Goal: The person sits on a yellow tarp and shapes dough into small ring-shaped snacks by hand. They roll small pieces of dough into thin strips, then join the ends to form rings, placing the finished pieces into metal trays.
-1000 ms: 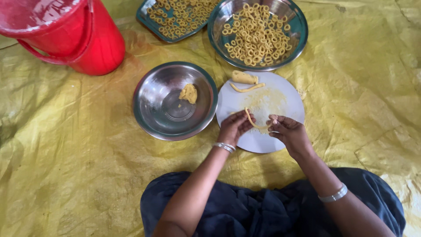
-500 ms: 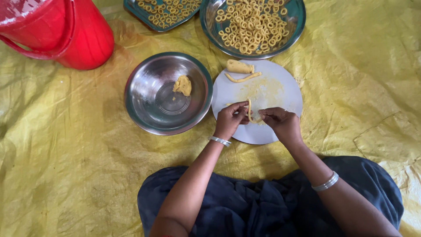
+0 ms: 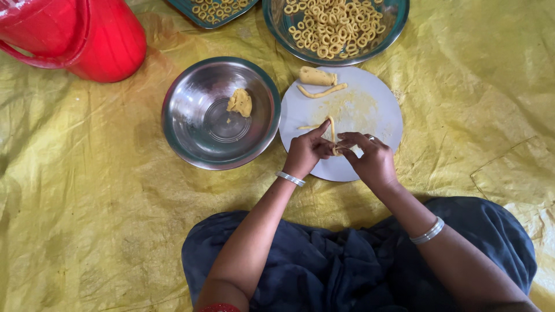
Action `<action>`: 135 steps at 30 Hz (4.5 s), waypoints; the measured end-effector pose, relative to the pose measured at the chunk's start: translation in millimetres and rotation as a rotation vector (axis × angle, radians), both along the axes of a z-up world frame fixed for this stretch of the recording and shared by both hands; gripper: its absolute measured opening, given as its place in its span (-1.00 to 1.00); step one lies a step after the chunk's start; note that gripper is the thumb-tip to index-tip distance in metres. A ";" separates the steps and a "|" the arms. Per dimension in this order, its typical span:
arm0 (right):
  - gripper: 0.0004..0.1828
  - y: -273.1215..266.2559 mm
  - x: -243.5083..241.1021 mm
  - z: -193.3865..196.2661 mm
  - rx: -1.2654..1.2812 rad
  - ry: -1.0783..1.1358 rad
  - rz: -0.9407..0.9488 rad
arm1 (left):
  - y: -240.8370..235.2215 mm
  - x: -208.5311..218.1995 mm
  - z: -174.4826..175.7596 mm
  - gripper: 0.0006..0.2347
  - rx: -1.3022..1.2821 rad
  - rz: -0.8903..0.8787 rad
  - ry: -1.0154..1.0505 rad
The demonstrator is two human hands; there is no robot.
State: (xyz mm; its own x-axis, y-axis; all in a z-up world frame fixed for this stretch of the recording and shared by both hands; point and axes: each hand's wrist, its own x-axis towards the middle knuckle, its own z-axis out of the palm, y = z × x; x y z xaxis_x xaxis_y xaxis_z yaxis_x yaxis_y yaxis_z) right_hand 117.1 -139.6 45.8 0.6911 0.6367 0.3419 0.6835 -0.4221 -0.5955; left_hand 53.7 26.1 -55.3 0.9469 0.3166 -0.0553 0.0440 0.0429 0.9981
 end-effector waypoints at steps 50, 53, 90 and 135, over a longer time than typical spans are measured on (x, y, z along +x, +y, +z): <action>-0.74 -20.2 38.2 -45.1 -0.085 0.348 0.221 | 6.6 0.5 -17.8 -0.39 -0.506 -0.184 0.248; -0.71 -17.7 39.1 -42.2 -0.017 0.332 0.309 | 6.7 3.3 -18.4 -0.42 -0.513 -0.186 0.220; -0.86 -23.7 53.8 -40.3 -0.126 -0.085 -0.043 | 9.1 -0.9 -15.4 -0.72 -0.542 -0.145 0.204; -0.72 -69.1 52.0 -6.7 0.142 0.363 0.131 | -88.4 68.4 -74.1 -0.78 -1.424 0.529 0.247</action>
State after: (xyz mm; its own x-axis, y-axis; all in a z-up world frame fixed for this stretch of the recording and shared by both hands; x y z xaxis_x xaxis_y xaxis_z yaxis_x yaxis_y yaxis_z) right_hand 169.1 -208.7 39.1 0.6991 0.6915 0.1820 0.4609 -0.2411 -0.8541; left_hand 122.1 -62.3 -129.4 0.6684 0.1531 -0.7279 -0.1302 0.9876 0.0882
